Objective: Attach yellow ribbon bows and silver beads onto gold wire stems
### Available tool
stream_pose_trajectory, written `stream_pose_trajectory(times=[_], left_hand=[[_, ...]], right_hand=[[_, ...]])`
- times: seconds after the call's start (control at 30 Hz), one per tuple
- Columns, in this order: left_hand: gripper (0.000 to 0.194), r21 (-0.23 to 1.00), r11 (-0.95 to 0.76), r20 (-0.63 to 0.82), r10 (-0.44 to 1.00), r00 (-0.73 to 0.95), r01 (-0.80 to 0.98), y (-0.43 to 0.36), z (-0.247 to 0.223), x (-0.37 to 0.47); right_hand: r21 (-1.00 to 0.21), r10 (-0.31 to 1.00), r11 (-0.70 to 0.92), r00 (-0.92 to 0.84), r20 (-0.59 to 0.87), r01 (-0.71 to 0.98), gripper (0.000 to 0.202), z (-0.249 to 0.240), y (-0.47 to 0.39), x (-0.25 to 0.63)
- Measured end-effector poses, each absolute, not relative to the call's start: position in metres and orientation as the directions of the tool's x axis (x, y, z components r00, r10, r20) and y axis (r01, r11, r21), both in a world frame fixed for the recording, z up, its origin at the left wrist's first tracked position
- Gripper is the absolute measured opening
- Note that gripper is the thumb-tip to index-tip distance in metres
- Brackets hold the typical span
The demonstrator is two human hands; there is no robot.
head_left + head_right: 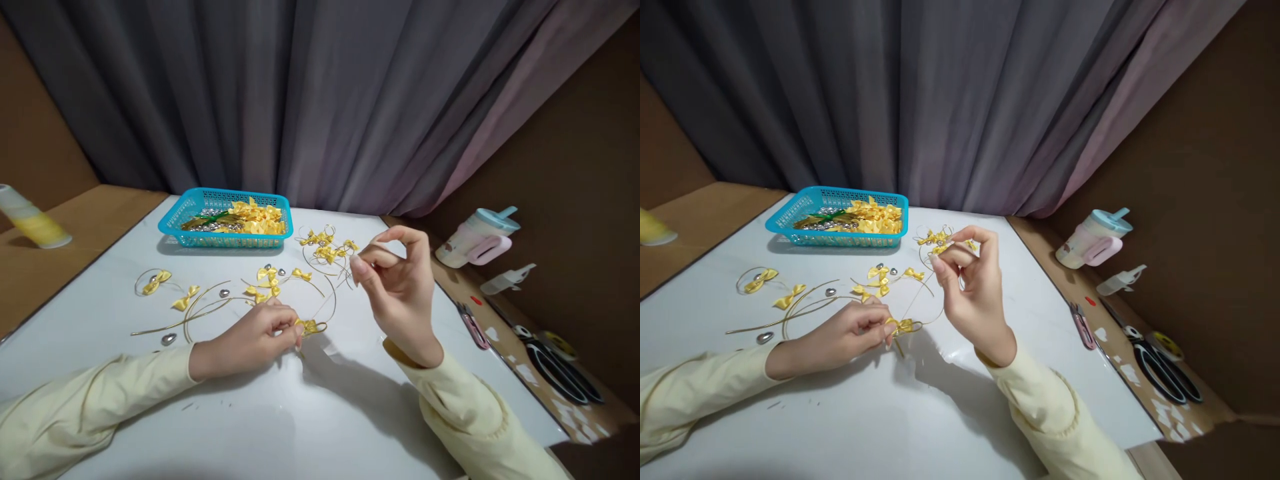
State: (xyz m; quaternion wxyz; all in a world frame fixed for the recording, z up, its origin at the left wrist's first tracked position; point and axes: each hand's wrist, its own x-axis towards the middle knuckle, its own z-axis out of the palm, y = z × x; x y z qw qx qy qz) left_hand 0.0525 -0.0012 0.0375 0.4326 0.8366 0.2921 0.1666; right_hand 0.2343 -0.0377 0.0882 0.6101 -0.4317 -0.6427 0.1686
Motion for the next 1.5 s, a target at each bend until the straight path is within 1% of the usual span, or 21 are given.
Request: stream_pose_trajectory(times=[0.2,0.4,0.47,0.53,0.6,0.63,0.7,0.8,0.87,0.9,0.97,1.07,1.17,1.23,1.3,1.33,1.37,1.4,1.43,1.47,1.5], left_hand=[[0.031,0.796,-0.492,0.029,0.614,0.789,0.353,0.0,0.035,0.054],[0.031,0.827,-0.434,-0.022,0.611,0.792,0.357,0.0,0.033,0.054],[0.031,0.862,-0.378,-0.04,0.616,0.787,0.339,0.0,0.033,0.054],[0.031,0.903,-0.272,-0.092,0.632,0.769,0.331,0.0,0.034,0.054],[0.032,0.938,-0.143,-0.155,0.643,0.75,0.316,0.0,0.035,0.053],[0.032,0.95,-0.09,-0.174,0.644,0.745,0.3,0.0,0.036,0.053],[0.032,0.966,-0.032,-0.176,0.648,0.741,0.257,0.001,0.037,0.053],[0.032,0.978,-0.029,-0.136,0.657,0.742,0.204,0.002,0.038,0.053],[0.032,0.982,-0.038,-0.116,0.656,0.745,0.187,0.001,0.039,0.053],[0.032,0.982,-0.041,-0.114,0.654,0.747,0.185,0.001,0.039,0.052],[0.033,0.979,-0.053,-0.115,0.654,0.748,0.197,0.0,0.041,0.052],[0.033,0.956,-0.15,-0.094,0.658,0.747,0.252,-0.002,0.044,0.05],[0.032,0.902,-0.312,-0.022,0.655,0.756,0.297,-0.002,0.046,0.048],[0.032,0.888,-0.337,-0.021,0.65,0.759,0.313,-0.002,0.047,0.048],[0.032,0.924,-0.225,-0.093,0.652,0.753,0.309,-0.002,0.048,0.05],[0.032,0.948,-0.13,-0.137,0.657,0.741,0.29,-0.001,0.048,0.051],[0.031,0.966,-0.021,-0.177,0.668,0.723,0.257,-0.001,0.048,0.052],[0.03,0.974,0.091,-0.214,0.685,0.696,0.21,0.0,0.048,0.052],[0.03,0.969,0.198,-0.247,0.701,0.668,0.15,0.001,0.049,0.053],[0.029,0.951,0.299,-0.281,0.712,0.643,0.085,0.002,0.049,0.054],[0.029,0.919,0.394,-0.32,0.711,0.626,0.021,0.003,0.049,0.055]], right_hand=[[-0.731,0.733,0.6,0.142,0.665,0.323,0.026,0.1,-0.035,0.244],[-0.705,0.699,0.636,0.152,0.698,0.314,0.028,0.107,-0.033,0.25],[-0.732,0.724,0.613,0.161,0.671,0.297,0.028,0.106,-0.033,0.252],[-0.777,0.776,0.557,0.152,0.613,0.294,0.027,0.103,-0.035,0.254],[-0.809,0.828,0.488,0.119,0.548,0.328,0.024,0.098,-0.039,0.256],[-0.808,0.848,0.458,0.091,0.523,0.371,0.023,0.094,-0.042,0.257],[-0.748,0.865,0.419,0.024,0.501,0.515,0.02,0.087,-0.047,0.257],[-0.534,0.83,0.403,-0.051,0.555,0.743,0.021,0.077,-0.052,0.255],[-0.434,0.799,0.393,-0.067,0.598,0.811,0.022,0.071,-0.052,0.254],[-0.417,0.792,0.385,-0.063,0.607,0.823,0.022,0.069,-0.051,0.253],[-0.453,0.809,0.361,-0.033,0.587,0.815,0.02,0.064,-0.048,0.253],[-0.621,0.86,0.307,0.069,0.506,0.721,0.017,0.058,-0.04,0.256],[-0.829,0.905,0.24,0.194,0.379,0.505,0.022,0.052,-0.032,0.263],[-0.937,0.935,0.184,0.24,0.26,0.299,0.027,0.048,-0.026,0.269],[-0.992,0.961,0.094,0.251,0.113,0.086,0.032,0.043,-0.022,0.272],[-0.999,0.967,0.047,0.251,0.047,0.006,0.034,0.041,-0.02,0.273],[-0.999,0.967,0.017,0.256,0.007,-0.036,0.034,0.039,-0.019,0.273],[-0.999,0.964,0.015,0.266,0.006,-0.032,0.034,0.037,-0.019,0.272],[-0.999,0.958,0.049,0.281,0.052,0.019,0.033,0.036,-0.02,0.27],[-0.987,0.947,0.113,0.287,0.142,0.116,0.03,0.036,-0.022,0.266],[-0.949,0.927,0.197,0.269,0.262,0.245,0.026,0.037,-0.026,0.262]])
